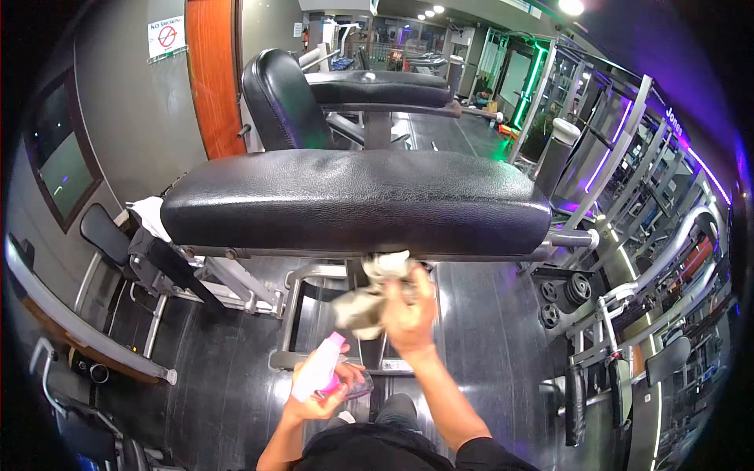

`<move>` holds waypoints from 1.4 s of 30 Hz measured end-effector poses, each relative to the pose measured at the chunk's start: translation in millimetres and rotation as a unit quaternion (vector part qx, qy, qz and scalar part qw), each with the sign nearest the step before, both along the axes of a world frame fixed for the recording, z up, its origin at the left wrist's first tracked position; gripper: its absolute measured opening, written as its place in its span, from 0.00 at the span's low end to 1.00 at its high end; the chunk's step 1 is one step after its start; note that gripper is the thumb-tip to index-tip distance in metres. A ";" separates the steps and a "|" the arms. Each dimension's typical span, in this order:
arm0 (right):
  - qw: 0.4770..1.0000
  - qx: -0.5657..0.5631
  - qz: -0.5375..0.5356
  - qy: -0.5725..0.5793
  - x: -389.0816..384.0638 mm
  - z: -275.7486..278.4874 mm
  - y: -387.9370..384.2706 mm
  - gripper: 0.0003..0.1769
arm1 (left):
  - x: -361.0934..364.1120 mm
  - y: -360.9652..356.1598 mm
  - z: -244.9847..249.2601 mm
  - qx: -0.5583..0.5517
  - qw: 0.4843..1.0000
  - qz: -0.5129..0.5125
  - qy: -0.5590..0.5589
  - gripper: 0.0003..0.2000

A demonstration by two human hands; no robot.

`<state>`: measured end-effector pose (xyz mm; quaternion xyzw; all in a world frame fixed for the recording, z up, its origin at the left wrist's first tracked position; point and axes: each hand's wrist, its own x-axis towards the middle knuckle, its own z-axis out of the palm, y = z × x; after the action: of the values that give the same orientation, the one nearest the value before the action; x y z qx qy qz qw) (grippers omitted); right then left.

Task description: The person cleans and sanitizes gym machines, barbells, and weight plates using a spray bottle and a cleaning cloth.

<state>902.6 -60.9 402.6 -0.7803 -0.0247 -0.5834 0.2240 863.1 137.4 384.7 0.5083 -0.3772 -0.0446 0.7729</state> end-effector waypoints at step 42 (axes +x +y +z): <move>0.994 -0.052 0.050 0.076 36.1 -9.7 46.7 0.38 | -54.4 67.8 -16.4 0.027 0.970 0.239 0.029 0.26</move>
<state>938.7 -14.2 392.9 -0.8308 -0.0772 -0.5083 0.2132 808.7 205.1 368.3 0.6025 -0.2213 0.1168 0.7579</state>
